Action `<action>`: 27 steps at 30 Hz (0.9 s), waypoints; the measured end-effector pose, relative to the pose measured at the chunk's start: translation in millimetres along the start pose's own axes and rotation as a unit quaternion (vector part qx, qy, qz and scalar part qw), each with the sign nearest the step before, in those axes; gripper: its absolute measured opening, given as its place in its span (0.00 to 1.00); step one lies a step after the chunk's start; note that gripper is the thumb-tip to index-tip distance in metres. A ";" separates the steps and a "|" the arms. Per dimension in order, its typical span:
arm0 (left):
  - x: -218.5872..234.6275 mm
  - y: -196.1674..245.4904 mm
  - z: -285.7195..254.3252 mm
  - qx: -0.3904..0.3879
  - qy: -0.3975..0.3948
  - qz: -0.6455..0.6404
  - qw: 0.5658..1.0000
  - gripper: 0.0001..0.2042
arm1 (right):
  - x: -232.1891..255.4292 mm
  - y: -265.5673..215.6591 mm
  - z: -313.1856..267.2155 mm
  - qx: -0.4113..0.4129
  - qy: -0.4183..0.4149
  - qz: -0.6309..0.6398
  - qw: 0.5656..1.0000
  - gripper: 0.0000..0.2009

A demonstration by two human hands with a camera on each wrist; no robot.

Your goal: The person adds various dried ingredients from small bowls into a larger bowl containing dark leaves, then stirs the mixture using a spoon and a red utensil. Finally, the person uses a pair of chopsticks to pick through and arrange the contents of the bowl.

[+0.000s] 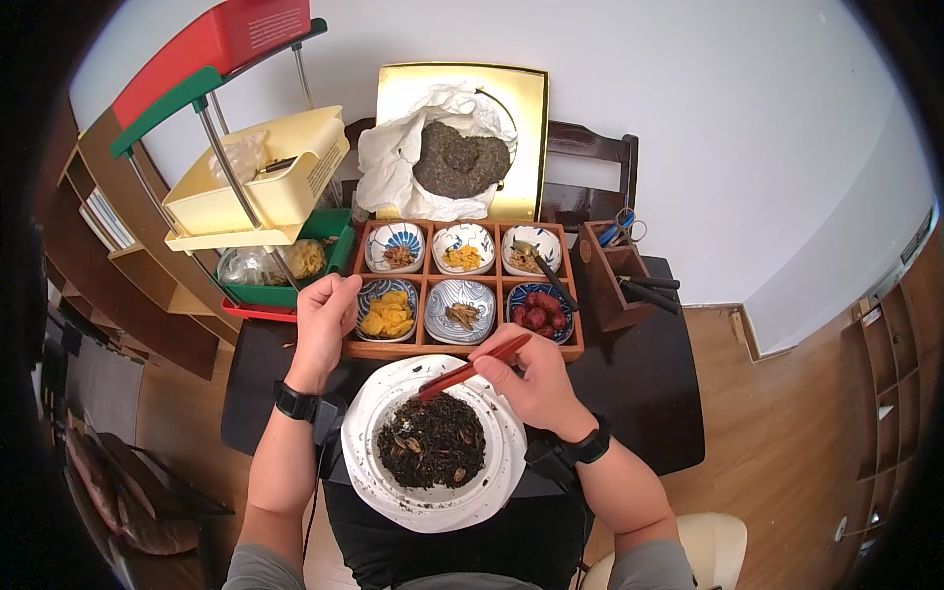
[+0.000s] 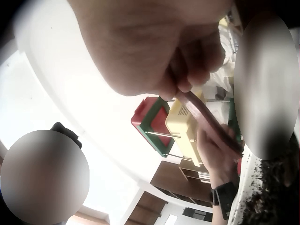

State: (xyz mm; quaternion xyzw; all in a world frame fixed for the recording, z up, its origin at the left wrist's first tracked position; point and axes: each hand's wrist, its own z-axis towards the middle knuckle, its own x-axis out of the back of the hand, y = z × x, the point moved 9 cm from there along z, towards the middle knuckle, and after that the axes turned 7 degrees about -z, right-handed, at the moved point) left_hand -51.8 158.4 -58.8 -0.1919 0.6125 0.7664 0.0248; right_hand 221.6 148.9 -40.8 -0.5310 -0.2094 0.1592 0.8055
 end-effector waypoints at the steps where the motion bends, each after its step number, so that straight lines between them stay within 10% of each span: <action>1: 0.3 -0.1 0.1 0.000 0.000 0.001 1.000 0.19 | 4.8 0.2 0.1 -0.003 0.022 0.012 1.000 0.09; 7: 0.0 0.8 -0.1 -0.002 0.000 0.007 1.000 0.19 | 42.3 6.4 1.3 -0.017 0.191 -0.002 0.982 0.10; 27: -3.8 0.0 -5.0 0.013 0.002 0.007 1.000 0.19 | 24.6 0.4 0.7 -0.029 0.140 -0.041 0.989 0.09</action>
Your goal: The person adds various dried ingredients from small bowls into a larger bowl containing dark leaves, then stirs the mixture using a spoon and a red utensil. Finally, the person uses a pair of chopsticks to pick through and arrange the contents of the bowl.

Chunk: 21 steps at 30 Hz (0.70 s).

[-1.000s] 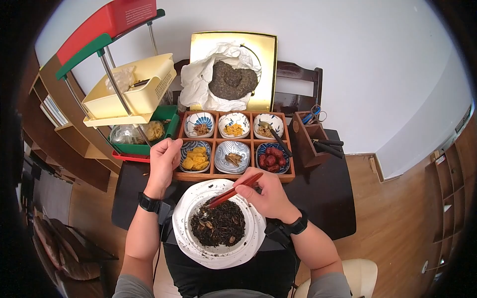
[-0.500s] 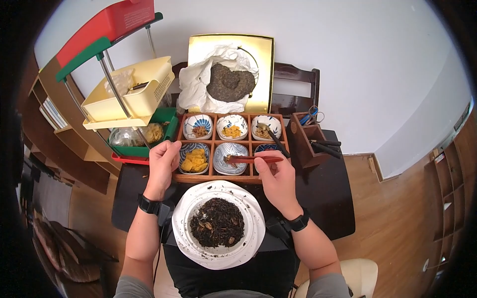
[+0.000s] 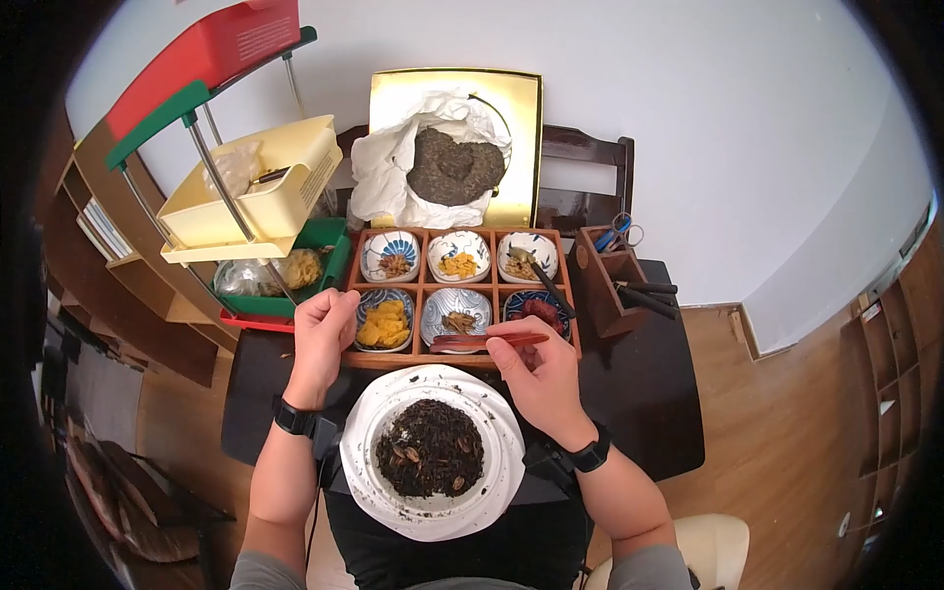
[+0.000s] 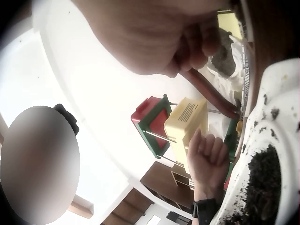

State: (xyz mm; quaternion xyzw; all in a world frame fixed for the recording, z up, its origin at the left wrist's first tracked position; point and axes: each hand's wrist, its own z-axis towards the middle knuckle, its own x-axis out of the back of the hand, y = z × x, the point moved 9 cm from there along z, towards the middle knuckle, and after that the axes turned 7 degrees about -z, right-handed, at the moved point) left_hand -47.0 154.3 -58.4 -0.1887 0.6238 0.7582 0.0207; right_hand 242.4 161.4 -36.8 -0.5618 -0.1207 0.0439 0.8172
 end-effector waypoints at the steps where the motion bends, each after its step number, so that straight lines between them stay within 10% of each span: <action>1: -1.1 0.3 -0.6 0.003 0.001 0.003 1.000 0.19 | 2.7 -0.1 -0.1 0.006 0.015 -0.014 1.000 0.09; 11: -6.7 2.2 -4.0 0.002 -0.005 0.012 1.000 0.19 | 10.1 4.9 -0.3 -0.026 0.015 0.027 0.999 0.08; 21: -4.4 0.9 -3.9 0.011 -0.008 -0.004 1.000 0.19 | -51.9 -18.7 -20.5 0.008 -0.338 0.009 0.941 0.07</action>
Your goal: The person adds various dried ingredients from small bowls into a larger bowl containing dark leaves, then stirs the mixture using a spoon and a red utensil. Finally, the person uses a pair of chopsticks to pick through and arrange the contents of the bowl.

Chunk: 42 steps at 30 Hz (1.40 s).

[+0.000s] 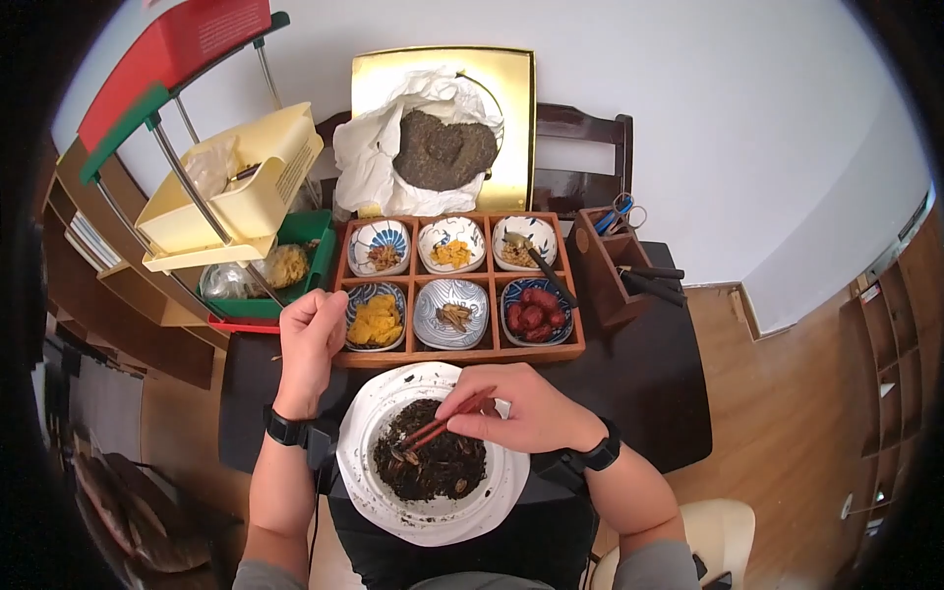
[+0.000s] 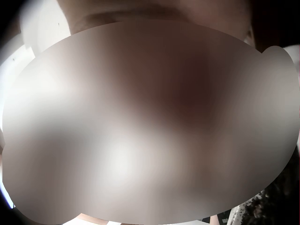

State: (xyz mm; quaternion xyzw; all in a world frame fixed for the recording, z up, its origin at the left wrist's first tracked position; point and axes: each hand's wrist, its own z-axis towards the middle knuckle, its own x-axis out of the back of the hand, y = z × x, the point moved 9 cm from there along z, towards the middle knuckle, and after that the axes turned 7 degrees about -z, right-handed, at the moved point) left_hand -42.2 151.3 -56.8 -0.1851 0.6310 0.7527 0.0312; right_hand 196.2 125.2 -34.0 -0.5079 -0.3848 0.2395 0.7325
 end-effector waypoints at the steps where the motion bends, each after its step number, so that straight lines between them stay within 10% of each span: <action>1: 0.5 -0.5 0.5 -0.001 0.002 0.005 1.000 0.19 | -5.4 3.0 -0.4 -0.007 -0.021 -0.009 1.000 0.07; 42: 4.2 -5.0 2.6 0.022 0.016 -0.006 1.000 0.19 | -8.3 9.2 5.7 -0.019 -0.012 0.003 1.000 0.08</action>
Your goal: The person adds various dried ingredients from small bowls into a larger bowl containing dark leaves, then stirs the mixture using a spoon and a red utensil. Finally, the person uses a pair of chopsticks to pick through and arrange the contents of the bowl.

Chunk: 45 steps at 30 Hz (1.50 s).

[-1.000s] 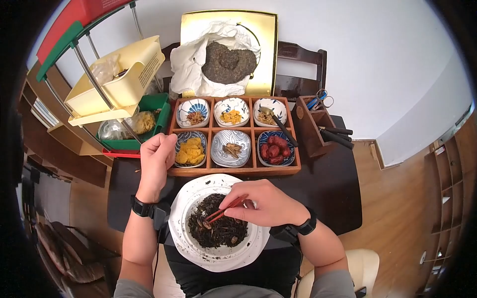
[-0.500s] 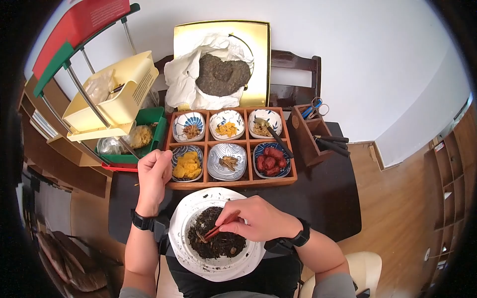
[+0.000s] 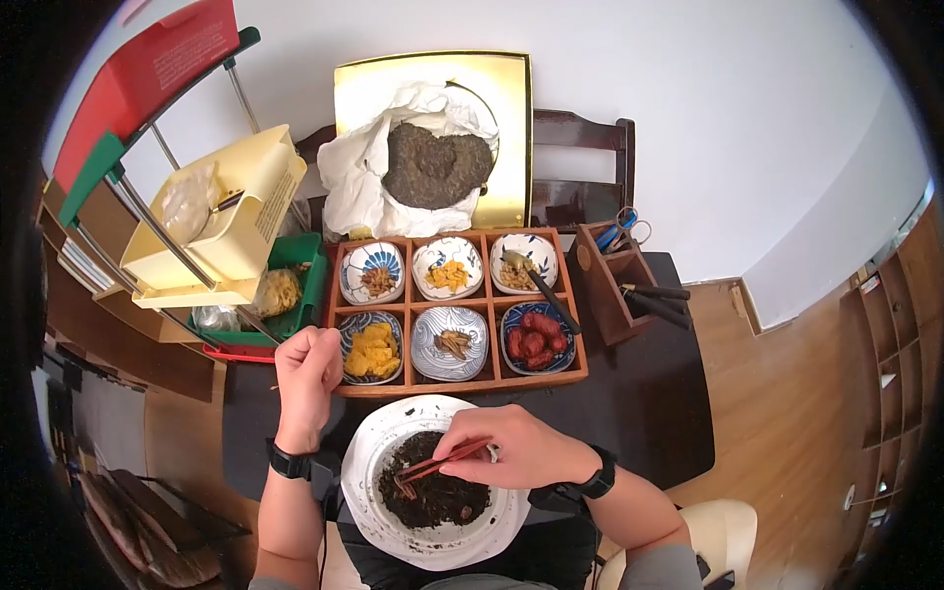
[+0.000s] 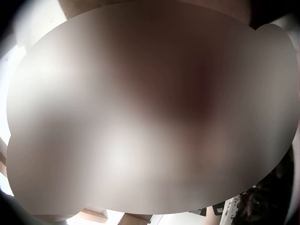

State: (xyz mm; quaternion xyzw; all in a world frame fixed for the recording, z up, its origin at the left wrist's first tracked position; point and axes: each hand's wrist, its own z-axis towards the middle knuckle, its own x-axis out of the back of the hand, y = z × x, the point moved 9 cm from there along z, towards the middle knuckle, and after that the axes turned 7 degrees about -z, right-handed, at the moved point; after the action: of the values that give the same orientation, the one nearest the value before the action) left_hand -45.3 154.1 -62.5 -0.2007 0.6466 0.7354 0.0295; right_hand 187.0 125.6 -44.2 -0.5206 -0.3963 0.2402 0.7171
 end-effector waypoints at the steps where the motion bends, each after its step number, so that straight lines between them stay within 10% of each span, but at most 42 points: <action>1: 0.6 -0.5 0.7 0.002 0.001 -0.002 1.000 0.19 | 2.4 -1.3 0.3 0.008 0.005 0.001 1.000 0.08; 45: 8.8 1.9 5.4 -0.024 0.019 0.004 1.000 0.19 | -2.5 -3.3 -4.2 -0.029 0.066 -0.081 0.994 0.07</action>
State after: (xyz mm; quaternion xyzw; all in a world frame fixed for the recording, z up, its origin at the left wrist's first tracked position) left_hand -55.3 157.1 -63.2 -0.2124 0.6303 0.7467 0.0096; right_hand 188.8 120.3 -42.4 -0.5222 -0.3960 0.1347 0.7432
